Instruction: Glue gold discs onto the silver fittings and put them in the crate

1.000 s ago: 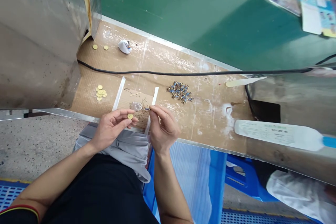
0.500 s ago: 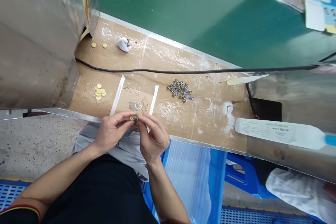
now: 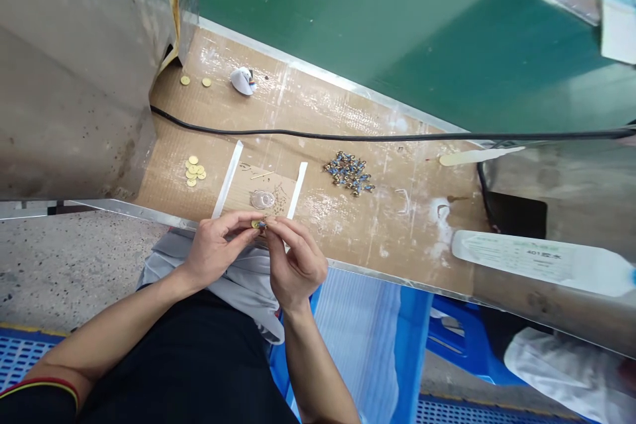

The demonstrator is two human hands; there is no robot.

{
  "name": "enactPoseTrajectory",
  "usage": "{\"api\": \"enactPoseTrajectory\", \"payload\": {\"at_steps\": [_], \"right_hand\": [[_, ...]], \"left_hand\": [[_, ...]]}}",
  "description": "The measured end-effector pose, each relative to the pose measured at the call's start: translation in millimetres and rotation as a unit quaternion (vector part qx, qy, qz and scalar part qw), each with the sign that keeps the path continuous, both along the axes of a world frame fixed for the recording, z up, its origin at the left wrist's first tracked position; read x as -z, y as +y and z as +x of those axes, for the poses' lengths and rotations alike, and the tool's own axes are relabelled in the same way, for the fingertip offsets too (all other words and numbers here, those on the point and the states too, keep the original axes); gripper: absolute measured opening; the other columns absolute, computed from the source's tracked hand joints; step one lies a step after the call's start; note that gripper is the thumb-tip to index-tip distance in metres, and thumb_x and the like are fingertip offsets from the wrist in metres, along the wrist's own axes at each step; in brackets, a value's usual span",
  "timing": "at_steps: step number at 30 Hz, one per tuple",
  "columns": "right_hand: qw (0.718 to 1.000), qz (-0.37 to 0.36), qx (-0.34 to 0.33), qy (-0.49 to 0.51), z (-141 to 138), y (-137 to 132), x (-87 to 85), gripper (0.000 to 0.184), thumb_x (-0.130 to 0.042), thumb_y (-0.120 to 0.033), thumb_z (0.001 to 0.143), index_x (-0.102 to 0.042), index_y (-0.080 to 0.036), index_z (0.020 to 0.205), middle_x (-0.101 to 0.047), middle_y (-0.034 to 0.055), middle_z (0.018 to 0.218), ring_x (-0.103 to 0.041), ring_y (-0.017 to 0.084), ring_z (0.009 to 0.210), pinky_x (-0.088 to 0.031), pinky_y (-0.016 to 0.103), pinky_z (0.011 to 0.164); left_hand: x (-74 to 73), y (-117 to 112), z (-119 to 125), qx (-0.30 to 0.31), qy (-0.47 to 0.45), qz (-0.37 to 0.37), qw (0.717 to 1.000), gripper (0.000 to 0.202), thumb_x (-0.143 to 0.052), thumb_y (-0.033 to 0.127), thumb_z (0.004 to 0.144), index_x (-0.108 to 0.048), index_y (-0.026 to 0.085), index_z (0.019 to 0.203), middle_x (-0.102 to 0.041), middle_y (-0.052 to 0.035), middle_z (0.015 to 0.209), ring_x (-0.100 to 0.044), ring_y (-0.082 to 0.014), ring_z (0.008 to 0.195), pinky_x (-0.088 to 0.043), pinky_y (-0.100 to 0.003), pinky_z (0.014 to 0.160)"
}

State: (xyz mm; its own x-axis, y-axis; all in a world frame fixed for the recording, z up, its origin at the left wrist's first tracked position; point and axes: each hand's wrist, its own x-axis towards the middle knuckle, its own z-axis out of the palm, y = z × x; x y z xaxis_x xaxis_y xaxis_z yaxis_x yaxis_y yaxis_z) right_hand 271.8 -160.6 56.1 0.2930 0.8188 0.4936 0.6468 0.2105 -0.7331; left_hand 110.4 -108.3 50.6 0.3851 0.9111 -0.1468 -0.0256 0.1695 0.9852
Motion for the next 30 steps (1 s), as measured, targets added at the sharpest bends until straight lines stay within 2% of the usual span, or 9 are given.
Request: {"api": "enactPoseTrajectory", "payload": {"at_steps": [9,16,25,30], "right_hand": [[1.0,0.005,-0.011,-0.025,3,-2,2.1,0.033,-0.08,-0.009,0.104,-0.086,-0.031,0.127,-0.089,0.004,0.115,-0.087,0.022,0.106,-0.074,0.036,0.095],[0.996,0.021,-0.035,-0.084,7,-4,3.2,0.042,-0.078,-0.004,0.103,-0.083,-0.03,0.135,-0.088,0.0058,0.117,-0.087,0.022,0.105,-0.075,0.036,0.093],[0.992,0.044,-0.037,-0.114,8,-5,8.4,0.048,-0.077,-0.002,0.102,-0.081,-0.031,0.14,-0.088,0.0056,0.116,-0.087,0.022,0.103,-0.075,0.036,0.091],[0.992,0.054,-0.037,-0.111,8,-6,10.9,0.051,-0.079,-0.001,0.1,-0.081,-0.031,0.141,-0.088,0.005,0.117,-0.087,0.022,0.103,-0.075,0.034,0.091]], "left_hand": [[-0.1,0,0,0.004,0.022,0.025,0.999,0.027,-0.079,0.03,0.107,-0.085,0.025,0.134,-0.091,-0.0043,0.116,-0.09,-0.0217,0.098,-0.073,-0.03,0.097],[3.0,-4,2,0.0,0.096,0.11,0.989,0.028,-0.074,0.022,0.109,-0.083,0.027,0.135,-0.091,-0.0017,0.121,-0.089,-0.0199,0.104,-0.071,-0.03,0.1],[6.7,-5,3,0.007,0.126,0.15,0.981,0.026,-0.071,0.02,0.111,-0.082,0.025,0.134,-0.09,-0.0038,0.126,-0.089,-0.0214,0.109,-0.071,-0.031,0.102],[3.1,-7,3,0.012,0.136,0.168,0.976,0.027,-0.07,0.019,0.111,-0.08,0.023,0.136,-0.09,-0.0053,0.127,-0.089,-0.0213,0.111,-0.071,-0.03,0.101]]}}
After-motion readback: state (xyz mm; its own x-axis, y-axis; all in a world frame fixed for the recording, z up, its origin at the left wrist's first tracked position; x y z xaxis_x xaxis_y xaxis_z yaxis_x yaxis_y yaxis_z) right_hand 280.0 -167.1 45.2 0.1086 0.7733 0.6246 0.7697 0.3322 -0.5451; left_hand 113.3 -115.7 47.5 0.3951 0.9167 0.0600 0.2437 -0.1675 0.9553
